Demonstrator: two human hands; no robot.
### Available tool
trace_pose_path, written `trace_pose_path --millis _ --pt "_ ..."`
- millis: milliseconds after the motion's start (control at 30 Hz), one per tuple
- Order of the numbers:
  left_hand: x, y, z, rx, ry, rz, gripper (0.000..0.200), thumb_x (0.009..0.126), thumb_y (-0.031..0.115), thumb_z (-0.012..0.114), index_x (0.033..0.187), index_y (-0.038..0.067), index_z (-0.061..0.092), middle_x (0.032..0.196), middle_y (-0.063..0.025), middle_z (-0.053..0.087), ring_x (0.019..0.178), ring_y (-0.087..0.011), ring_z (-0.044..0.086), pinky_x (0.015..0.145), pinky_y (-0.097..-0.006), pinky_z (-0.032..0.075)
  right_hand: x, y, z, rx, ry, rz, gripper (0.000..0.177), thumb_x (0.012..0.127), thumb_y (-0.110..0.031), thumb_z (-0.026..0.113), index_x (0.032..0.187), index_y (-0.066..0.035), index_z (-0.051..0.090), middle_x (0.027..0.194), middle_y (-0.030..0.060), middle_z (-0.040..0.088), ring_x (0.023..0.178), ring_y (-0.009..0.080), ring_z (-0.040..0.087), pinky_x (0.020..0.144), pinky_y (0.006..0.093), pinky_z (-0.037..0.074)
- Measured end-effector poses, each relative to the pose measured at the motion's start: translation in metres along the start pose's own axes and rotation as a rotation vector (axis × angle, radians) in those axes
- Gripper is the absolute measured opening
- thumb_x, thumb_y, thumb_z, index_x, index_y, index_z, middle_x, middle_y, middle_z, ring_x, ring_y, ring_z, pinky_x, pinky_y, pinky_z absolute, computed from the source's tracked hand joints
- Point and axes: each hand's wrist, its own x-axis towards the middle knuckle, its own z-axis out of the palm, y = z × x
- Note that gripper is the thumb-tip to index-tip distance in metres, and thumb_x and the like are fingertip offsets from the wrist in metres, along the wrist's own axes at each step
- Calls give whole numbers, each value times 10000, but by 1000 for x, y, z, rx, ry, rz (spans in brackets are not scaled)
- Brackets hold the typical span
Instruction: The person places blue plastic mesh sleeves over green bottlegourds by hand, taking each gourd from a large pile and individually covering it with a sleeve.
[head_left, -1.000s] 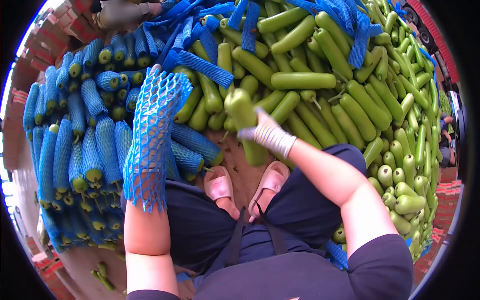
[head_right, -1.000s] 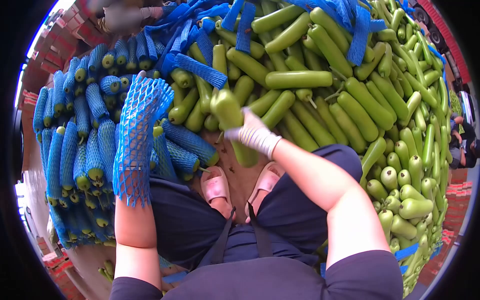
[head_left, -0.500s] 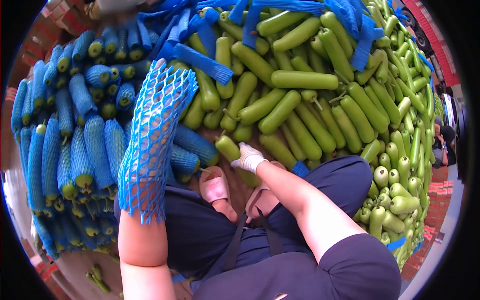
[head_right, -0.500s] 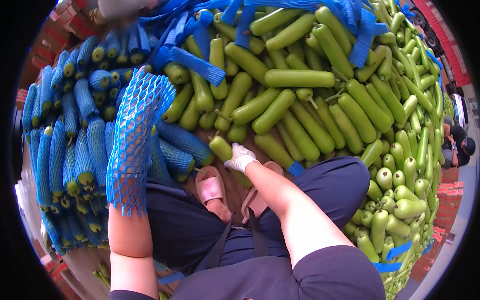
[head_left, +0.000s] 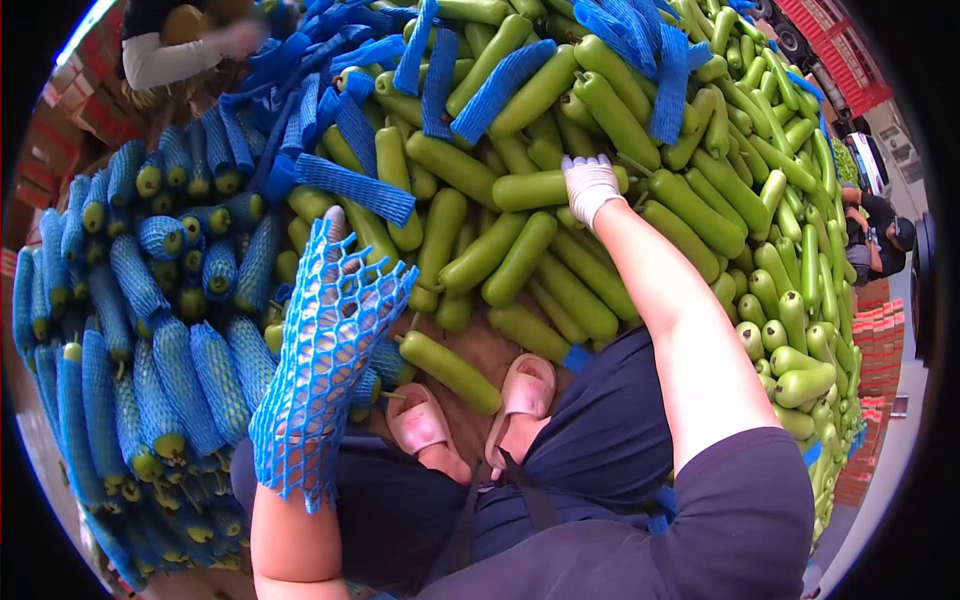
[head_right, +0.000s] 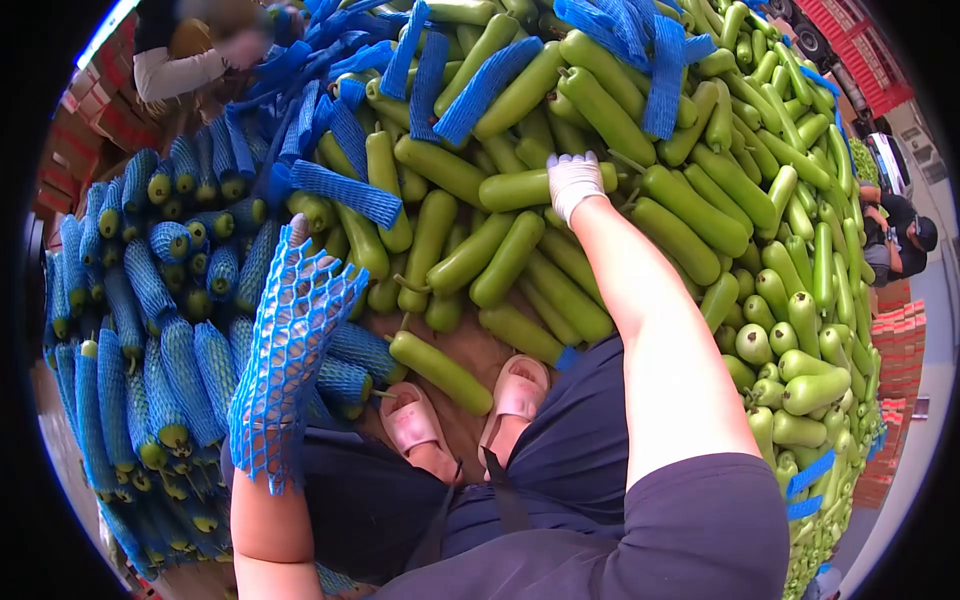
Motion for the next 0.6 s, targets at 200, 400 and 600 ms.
trace_pose_path --millis 200,400,600 --pt "-11 12 18 -206 -32 -102 932 793 119 760 1489 21 148 1253 -246 473 1087 -309 571 875 -412 529 -20 8 -55 20 31 -268 461 655 -171 741 1079 -112 570 1037 93 607 1025 249 580 1003 419 373" --pt "-26 22 23 -132 -250 -207 1051 773 44 757 1534 158 41 1395 -251 375 1162 -270 549 952 -385 489 -87 -2 -135 346 547 -605 714 592 -199 775 1244 -106 500 1133 94 543 1106 271 516 1094 470 302" --pt "-63 38 0 39 -477 169 662 788 11 690 1381 52 397 1297 -155 542 1185 -203 553 1002 -359 463 -116 -27 -189 444 989 -539 557 702 -114 659 1237 -156 511 1084 45 528 1074 237 507 1038 470 341"
